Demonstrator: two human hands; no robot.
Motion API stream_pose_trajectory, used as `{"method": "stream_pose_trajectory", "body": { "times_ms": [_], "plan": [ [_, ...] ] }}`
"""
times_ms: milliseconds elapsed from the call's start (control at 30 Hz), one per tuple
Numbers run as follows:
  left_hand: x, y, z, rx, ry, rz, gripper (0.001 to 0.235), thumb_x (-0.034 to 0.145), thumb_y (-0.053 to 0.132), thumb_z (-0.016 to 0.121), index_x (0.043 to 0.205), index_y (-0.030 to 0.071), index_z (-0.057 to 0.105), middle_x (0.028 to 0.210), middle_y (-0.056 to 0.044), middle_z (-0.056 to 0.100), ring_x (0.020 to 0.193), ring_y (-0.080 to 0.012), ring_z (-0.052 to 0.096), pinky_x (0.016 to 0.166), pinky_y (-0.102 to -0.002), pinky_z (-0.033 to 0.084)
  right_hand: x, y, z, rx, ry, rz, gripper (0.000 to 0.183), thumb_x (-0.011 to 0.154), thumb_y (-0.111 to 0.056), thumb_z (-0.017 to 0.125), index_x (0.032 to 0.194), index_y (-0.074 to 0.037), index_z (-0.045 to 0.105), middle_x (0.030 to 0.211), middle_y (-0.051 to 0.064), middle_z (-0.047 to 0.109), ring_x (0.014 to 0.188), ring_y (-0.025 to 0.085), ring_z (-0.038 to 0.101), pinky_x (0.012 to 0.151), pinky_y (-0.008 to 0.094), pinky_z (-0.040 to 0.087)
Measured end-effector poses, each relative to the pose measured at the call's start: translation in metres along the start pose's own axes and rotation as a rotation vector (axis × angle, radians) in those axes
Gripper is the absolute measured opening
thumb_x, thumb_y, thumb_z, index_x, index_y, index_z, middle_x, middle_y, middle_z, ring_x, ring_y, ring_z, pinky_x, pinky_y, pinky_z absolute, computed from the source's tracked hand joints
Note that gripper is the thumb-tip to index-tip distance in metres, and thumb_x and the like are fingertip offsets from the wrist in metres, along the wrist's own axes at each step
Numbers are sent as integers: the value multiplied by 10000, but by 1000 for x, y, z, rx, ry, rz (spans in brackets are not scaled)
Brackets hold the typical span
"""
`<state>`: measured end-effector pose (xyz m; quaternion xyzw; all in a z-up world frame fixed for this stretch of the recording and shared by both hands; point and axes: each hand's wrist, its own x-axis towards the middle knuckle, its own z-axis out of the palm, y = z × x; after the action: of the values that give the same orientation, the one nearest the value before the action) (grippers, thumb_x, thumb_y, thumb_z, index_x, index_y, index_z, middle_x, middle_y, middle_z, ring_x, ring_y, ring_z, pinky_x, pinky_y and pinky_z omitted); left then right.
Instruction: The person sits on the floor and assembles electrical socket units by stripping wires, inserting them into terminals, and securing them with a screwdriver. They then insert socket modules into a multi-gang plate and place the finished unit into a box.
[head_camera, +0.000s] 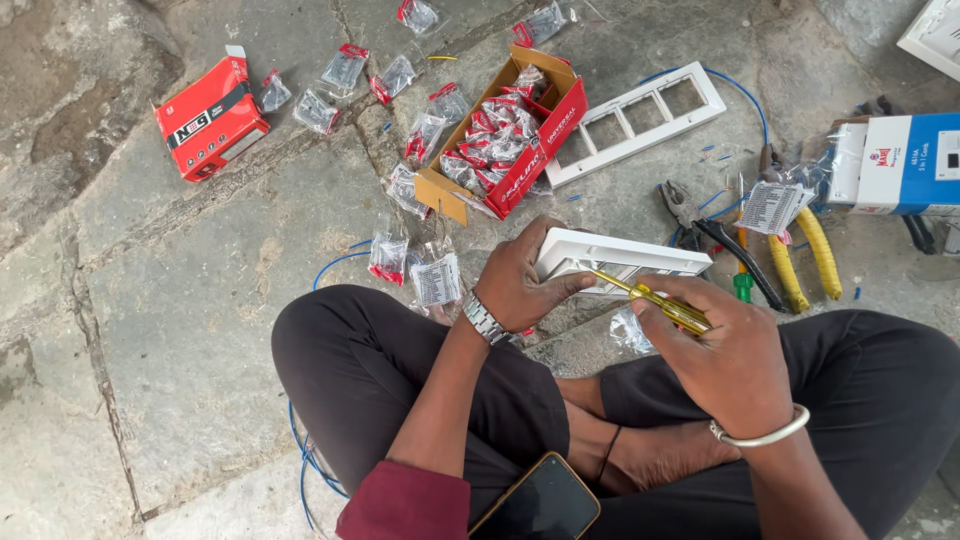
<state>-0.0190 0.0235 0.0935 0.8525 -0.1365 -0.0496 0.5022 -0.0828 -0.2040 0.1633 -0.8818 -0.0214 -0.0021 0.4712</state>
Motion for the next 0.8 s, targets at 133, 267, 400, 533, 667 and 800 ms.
{"method": "stream_pose_trajectory", "body": {
  "times_ms": [133, 267, 400, 533, 667, 800],
  "plan": [
    [-1, 1, 0, 24, 14, 19, 580, 790, 423, 868, 1167, 102, 567, 941, -132, 764, 881, -294, 786, 722, -403, 601, 0, 1, -1, -49, -14, -44, 275, 843, -225, 774, 1083, -89, 772, 958, 90, 796, 801, 199, 782, 700, 318, 578],
    [-2, 2, 3, 14, -14, -57, 594, 778, 440, 850, 1178, 110, 562, 893, -128, 772, 828, -290, 799, 705, -403, 605, 5, -1, -9, -173, -87, -120, 291, 831, -231, 777, 1098, -115, 783, 962, 110, 789, 772, 257, 759, 668, 353, 570],
    [-3, 1, 2, 61, 8, -9, 577, 820, 438, 838, 1193, 101, 554, 927, -158, 764, 878, -351, 776, 717, -428, 598, 14, -7, -12, -237, -139, -223, 276, 825, -244, 770, 1076, -130, 788, 914, 105, 788, 693, 262, 740, 617, 362, 558],
    [-3, -1, 5, 82, 61, 42, 605, 835, 439, 820, 1245, 95, 537, 948, -175, 757, 892, -385, 755, 744, -447, 587, 12, -14, 1, -326, -53, -325, 277, 853, -234, 760, 1094, -98, 775, 867, 109, 777, 667, 272, 723, 606, 373, 545],
    [-5, -5, 4, 80, 68, -21, 624, 813, 474, 831, 1221, 96, 549, 925, -178, 758, 890, -378, 760, 728, -439, 590, 8, -13, 10, -237, -49, -158, 282, 861, -249, 773, 1101, -102, 792, 781, 130, 755, 588, 246, 714, 556, 355, 537],
    [-2, -7, 3, 60, 81, -61, 606, 811, 498, 833, 1174, 95, 562, 914, -166, 762, 878, -332, 784, 722, -419, 596, 7, -6, -2, -159, -7, -124, 270, 850, -245, 761, 1072, -95, 791, 840, 122, 770, 616, 240, 722, 601, 349, 546]
  ]
}}
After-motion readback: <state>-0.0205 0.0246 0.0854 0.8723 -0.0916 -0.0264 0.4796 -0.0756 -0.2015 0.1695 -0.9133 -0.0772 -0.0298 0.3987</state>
